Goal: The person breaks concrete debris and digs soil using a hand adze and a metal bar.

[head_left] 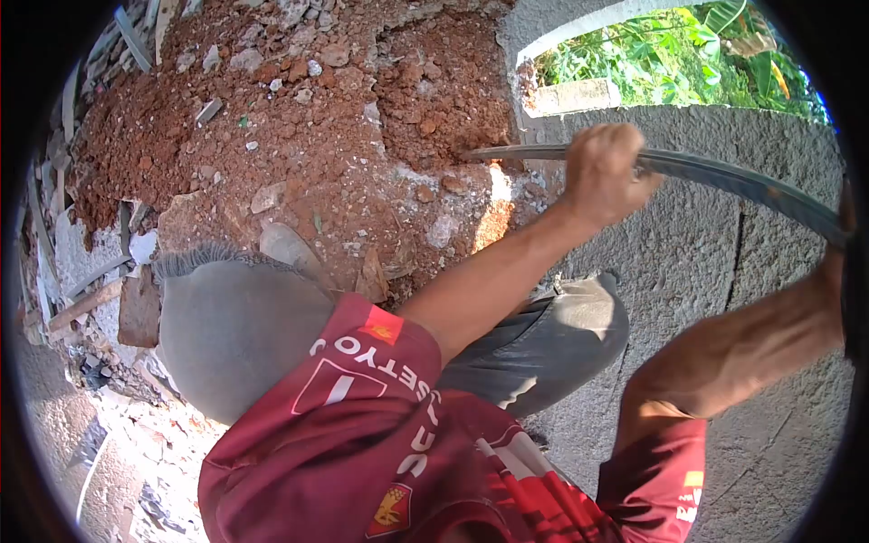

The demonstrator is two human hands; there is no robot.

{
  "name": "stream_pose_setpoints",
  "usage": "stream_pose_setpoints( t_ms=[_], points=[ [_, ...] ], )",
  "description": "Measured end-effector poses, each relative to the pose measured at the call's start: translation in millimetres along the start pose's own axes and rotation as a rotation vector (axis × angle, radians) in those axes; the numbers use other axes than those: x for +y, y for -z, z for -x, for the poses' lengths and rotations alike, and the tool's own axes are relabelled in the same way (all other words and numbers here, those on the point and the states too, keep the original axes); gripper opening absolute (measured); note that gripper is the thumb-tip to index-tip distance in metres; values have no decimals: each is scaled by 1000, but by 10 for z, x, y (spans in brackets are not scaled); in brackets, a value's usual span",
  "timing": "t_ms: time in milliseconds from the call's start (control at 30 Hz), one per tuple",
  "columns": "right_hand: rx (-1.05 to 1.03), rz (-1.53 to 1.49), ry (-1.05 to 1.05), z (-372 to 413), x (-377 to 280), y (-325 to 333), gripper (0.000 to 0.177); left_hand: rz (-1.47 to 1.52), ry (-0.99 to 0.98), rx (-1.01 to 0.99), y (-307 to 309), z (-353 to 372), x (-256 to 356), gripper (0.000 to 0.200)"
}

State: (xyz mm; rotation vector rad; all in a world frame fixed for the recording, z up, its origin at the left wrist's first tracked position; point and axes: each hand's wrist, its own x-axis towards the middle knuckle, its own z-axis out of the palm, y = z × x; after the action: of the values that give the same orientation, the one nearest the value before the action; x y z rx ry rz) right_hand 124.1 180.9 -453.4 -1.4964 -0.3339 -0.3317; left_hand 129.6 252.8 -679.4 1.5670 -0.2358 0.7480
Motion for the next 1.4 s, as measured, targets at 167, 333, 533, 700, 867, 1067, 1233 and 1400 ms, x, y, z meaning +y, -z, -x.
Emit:
stream_pose_setpoints(
  t_ms=[167,333,533,700,867,1067,1233,1400],
  points=[
    [65,-141,-73,1535,935,-750,53,-278,299,-231,1075,1529,-1047,63],
    [-45,-33,-24,2956,704,-711,56,-217,85,-529,1237,1726,-1064,46],
    [225,-7,-228,3467,392,-835,58,-122,86,-688,1216,1977,-1122,38],
    [213,-155,-8,2693,-10,-357,53,-46,12,-594,806,1511,-646,44],
    [79,-138,28,1414,-1778,155,39,169,46,-466,322,248,744,50],
    [-222,73,184,-162,-2981,26,33,116,-61,-293,111,-797,1494,42],
    [126,5,-10,197,21,-69,45,-154,234,-190,376,40,-284,51],
    [240,-163,-53,1501,657,-421,50,-104,274,-364,858,1184,-1183,39]
  ],
)
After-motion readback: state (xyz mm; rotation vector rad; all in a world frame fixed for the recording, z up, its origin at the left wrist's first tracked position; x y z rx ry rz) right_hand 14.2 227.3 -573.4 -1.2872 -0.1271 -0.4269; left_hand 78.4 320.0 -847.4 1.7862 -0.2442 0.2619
